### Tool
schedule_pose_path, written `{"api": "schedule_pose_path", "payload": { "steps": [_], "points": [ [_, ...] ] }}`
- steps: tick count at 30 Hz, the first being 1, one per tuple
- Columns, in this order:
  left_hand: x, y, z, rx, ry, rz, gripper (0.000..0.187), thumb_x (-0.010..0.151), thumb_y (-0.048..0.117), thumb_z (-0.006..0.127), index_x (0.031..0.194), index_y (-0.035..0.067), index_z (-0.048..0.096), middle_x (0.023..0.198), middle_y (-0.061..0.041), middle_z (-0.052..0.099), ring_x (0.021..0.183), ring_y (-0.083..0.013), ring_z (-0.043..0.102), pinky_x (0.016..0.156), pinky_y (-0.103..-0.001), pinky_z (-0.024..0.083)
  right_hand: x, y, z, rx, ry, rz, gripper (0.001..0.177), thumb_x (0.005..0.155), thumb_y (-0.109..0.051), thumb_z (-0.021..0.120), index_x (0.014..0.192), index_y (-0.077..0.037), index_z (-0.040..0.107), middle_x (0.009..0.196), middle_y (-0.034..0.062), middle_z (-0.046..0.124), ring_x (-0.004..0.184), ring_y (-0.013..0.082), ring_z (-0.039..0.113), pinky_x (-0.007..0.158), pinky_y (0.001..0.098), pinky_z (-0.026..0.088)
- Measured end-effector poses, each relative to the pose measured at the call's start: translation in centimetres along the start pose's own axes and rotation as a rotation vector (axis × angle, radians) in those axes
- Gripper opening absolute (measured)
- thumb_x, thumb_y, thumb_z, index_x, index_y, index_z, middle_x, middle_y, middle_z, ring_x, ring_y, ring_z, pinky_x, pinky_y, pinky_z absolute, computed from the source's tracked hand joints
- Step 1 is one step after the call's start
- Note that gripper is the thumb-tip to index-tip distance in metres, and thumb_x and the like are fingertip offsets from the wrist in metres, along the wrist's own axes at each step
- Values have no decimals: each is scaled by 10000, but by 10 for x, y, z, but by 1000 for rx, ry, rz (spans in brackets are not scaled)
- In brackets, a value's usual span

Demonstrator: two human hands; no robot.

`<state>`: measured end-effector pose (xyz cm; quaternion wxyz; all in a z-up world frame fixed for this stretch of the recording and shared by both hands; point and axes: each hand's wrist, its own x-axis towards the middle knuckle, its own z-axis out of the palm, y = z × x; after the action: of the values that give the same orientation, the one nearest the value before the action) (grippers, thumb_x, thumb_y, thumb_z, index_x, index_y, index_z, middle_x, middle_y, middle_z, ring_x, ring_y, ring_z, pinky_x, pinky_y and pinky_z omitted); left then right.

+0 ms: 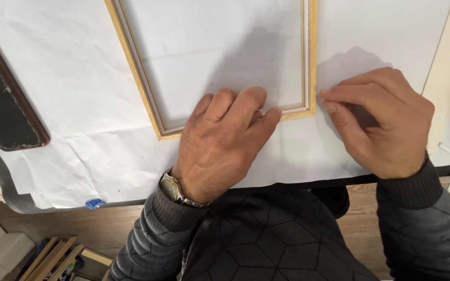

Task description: Cutting and placing white spacers inside a picture frame.

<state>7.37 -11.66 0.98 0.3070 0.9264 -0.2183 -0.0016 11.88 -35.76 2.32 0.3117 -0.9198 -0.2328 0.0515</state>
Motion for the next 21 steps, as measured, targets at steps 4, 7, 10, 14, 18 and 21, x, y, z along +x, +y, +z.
{"api": "schedule_pose_path", "payload": {
  "steps": [4,7,10,14,18,21],
  "points": [
    [-1,-1,-2,-6,-6,-9,263,955,97,748,1217,94,766,1199,-11,565,1029,-181,518,862,-333,475,1,-3,-3,24,-59,76,196,875,34,816,1045,-42,755,978,94,684,855,202,643,648,287,522],
    [-2,-2,-7,-27,-7,-17,277,950,98,755,1226,91,763,1185,-16,568,1012,-184,523,849,-337,476,8,-8,-5,-77,-103,-83,284,759,-32,877,1019,-50,764,913,72,673,824,234,601,713,368,481],
    [-13,-11,-16,-50,68,-69,273,915,85,791,1186,72,760,1126,-39,584,950,-193,541,788,-338,485,6,-6,-4,-129,-171,-119,306,760,-92,917,1034,-76,782,864,47,671,781,216,584,719,386,444],
    [-56,-41,-38,127,346,-299,249,974,-41,794,1207,48,776,1109,-70,558,897,-156,541,683,-252,483,5,-7,-3,-125,-144,-106,318,789,-83,902,1073,-66,762,897,59,663,843,220,589,742,351,464],
    [-78,-55,-45,187,382,-292,212,966,104,871,1139,37,768,1017,-65,583,833,-168,513,600,-271,431,5,-4,-2,-142,-174,-111,348,821,-86,901,1128,-48,740,943,58,673,862,194,602,795,342,476],
    [-74,-41,-25,78,246,-204,235,987,225,841,1124,57,750,824,6,580,740,-134,533,601,-282,454,10,-10,0,-150,-192,-86,404,780,-81,923,1123,-11,723,895,53,693,836,239,599,757,354,472]
  ]
}}
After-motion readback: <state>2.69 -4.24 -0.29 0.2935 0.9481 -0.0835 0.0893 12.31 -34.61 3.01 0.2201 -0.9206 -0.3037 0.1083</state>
